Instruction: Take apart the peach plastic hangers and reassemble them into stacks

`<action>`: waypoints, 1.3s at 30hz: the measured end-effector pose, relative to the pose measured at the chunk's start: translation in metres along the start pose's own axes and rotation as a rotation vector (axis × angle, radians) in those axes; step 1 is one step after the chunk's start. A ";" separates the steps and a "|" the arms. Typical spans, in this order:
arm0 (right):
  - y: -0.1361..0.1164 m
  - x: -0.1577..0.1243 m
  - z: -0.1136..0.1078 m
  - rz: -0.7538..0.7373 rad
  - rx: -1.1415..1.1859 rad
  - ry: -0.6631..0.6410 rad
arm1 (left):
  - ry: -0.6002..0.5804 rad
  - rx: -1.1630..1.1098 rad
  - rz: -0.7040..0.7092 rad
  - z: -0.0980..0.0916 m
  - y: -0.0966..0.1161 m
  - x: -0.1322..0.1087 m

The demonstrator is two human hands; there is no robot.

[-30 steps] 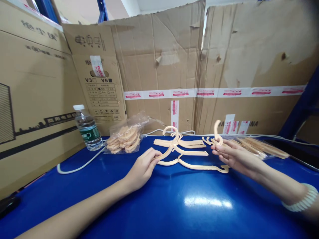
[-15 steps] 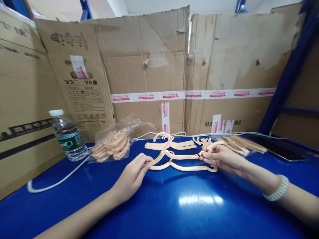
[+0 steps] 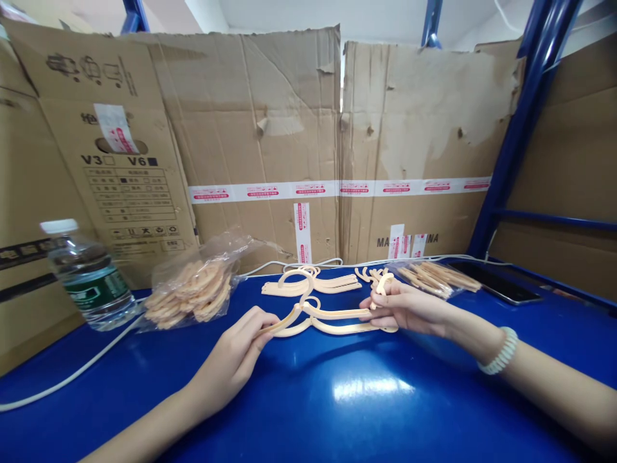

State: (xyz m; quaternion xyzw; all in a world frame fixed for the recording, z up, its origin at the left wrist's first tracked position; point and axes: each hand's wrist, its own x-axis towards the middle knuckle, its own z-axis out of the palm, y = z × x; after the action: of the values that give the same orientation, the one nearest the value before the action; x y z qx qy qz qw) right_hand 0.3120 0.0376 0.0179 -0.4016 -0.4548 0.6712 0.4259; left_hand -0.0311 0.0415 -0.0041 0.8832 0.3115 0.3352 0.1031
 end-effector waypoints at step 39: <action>0.013 0.001 0.020 -0.355 -0.110 0.178 | 0.053 0.095 0.019 0.002 0.007 -0.001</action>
State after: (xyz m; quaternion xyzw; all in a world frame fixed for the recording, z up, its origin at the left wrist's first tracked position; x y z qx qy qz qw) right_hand 0.2908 0.0306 0.0108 -0.3954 -0.5148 0.5217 0.5535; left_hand -0.0269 0.0351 -0.0039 0.8807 0.3214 0.3444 0.0497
